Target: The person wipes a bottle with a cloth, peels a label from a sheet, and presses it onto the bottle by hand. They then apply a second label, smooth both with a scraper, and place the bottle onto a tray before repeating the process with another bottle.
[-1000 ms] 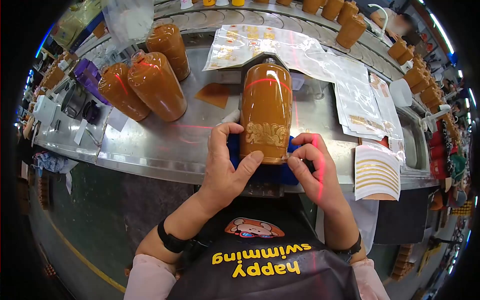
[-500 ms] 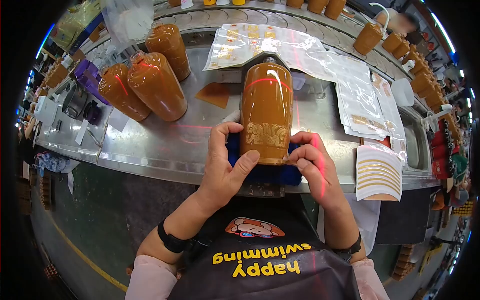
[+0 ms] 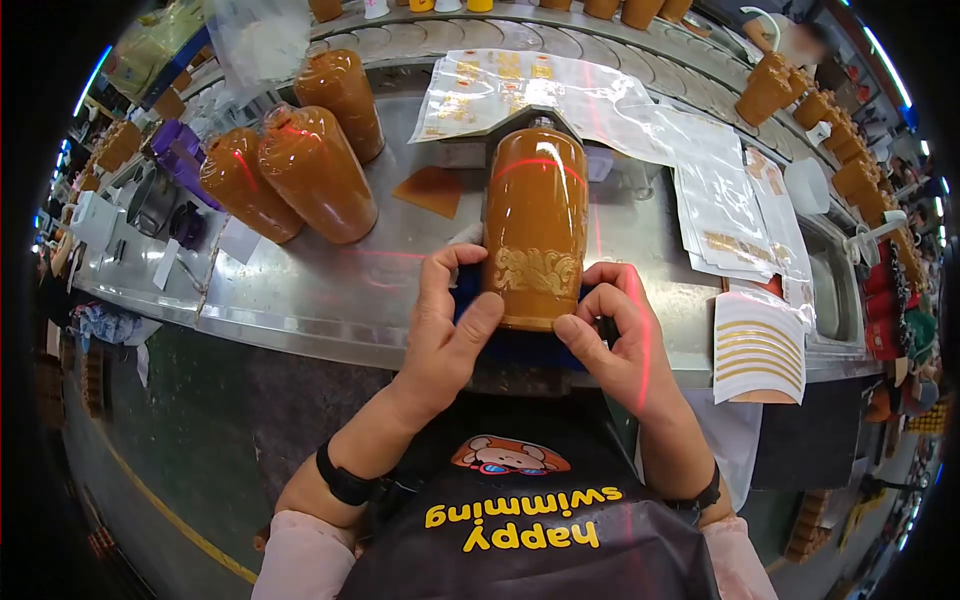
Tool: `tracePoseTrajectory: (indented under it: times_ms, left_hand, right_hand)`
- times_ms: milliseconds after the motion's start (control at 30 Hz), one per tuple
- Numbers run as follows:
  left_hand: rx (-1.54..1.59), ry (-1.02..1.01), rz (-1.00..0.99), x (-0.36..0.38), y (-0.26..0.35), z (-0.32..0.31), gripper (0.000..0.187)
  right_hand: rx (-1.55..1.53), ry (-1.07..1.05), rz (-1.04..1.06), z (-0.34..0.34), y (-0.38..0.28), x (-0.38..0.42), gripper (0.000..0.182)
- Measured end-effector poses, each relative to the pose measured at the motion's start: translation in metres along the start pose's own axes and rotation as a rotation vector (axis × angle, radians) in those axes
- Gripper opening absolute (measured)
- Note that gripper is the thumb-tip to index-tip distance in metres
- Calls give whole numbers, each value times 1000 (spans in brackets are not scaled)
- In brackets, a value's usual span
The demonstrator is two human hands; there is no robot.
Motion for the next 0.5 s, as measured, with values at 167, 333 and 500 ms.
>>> tracePoseTrajectory:
  times_ms: [167, 333, 500]
  left_hand:
    - [-95, -27, -76, -2, 5, -2, 46]
    - [-71, 85, -225, 7, 8, 14, 37]
    - [-533, -114, -743, 16, 58, -3, 22]
  right_hand:
    - [1, -6, -30, -1, -1, 0, 27]
    - [33, -1, -14, -2, -2, 0, 27]
    - [33, -14, -15, -2, -1, -2, 28]
Point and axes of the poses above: each hand's wrist, its own x-axis away from the middle knuckle, its own z-axis out of the back of the hand, y = z × x, the point moved 7 cm from there along -x, towards the middle knuckle, and after that the axes turned 10 degrees about -z, right-handed, at the moved point
